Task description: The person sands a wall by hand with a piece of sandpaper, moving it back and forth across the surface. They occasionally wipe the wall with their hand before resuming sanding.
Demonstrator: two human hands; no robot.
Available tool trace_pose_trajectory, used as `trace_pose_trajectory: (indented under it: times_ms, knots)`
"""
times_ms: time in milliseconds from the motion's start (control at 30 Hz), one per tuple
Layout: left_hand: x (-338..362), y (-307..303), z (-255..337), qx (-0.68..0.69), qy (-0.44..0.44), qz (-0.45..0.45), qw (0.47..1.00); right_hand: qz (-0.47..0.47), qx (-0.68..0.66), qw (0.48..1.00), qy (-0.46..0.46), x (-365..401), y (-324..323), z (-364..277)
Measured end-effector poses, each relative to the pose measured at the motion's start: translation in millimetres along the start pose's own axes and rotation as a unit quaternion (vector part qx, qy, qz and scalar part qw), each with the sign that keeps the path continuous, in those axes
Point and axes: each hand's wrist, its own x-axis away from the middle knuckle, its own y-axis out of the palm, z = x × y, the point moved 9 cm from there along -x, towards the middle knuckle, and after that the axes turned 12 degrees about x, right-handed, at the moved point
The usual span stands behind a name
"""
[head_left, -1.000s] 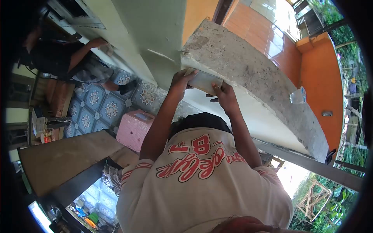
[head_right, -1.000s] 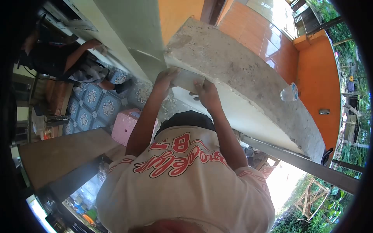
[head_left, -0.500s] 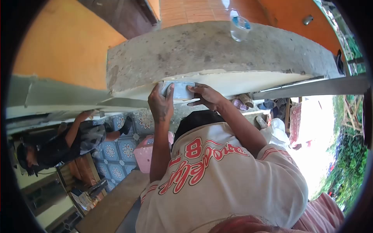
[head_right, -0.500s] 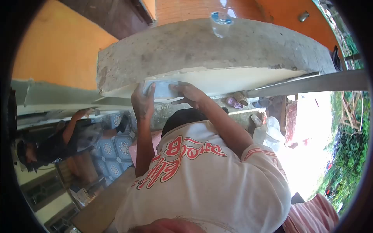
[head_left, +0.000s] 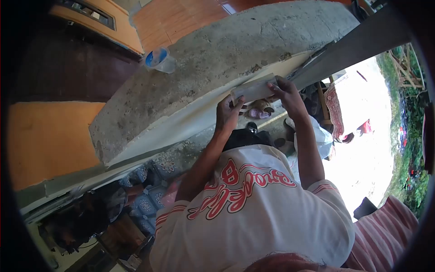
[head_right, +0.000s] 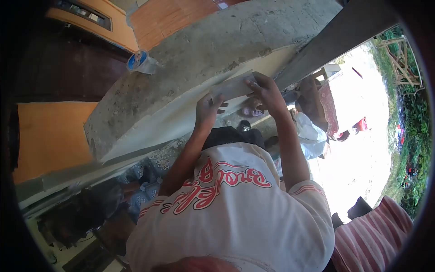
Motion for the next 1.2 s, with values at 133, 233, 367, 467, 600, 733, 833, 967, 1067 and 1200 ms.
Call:
trace_pose_trajectory:
  times_ms: [133, 233, 367, 467, 600, 733, 833, 967, 1067, 1200]
  knots:
    - [0.8, 25.5, -7.9, 0.35, -0.106, -0.064, 0.928, 0.049, 0.209, 0.975, -0.06, 11.9, 4.4, -52.8]
    - [10.7, 14.7, -3.8, 0.452, -0.079, -0.116, 0.881, 0.047, 0.204, 0.971, -0.114, 13.2, 38.3, -71.8]
    - [26.3, -37.7, -33.8, 0.523, -0.064, -0.079, 0.846, -0.009, 0.245, 0.954, -0.17, 18.9, 110.1, -100.7]
    - [56.1, -99.7, -34.9, 0.523, -0.039, -0.013, 0.851, -0.095, 0.21, 0.959, -0.162, 26.2, 184.0, -111.1]
    - [101.5, -205.5, -59.3, 0.543, 0.014, 0.045, 0.838, -0.16, 0.25, 0.942, -0.157, 39.4, 285.3, -123.5]
    - [155.6, -334.3, -82.0, 0.52, 0.079, 0.165, 0.834, -0.244, 0.163, 0.944, -0.152, 59.9, 396.1, -119.8]
    - [196.5, -418.0, -86.7, 0.444, 0.12, 0.251, 0.851, -0.34, 0.123, 0.925, -0.117, 79.4, 469.9, -113.4]
    - [244.2, -503.6, -75.4, 0.396, 0.132, 0.362, 0.834, -0.415, 0.02, 0.91, -0.004, 94.9, 539.4, -99.2]
    - [264.9, -558.8, -61.0, 0.208, 0.208, 0.402, 0.867, -0.453, -0.054, 0.888, 0.052, 110.5, 587.0, -99.1]
    - [284.8, -569.3, -7.4, -0.031, 0.243, 0.439, 0.864, -0.497, -0.17, 0.841, 0.128, 118.2, 613.9, -92.2]
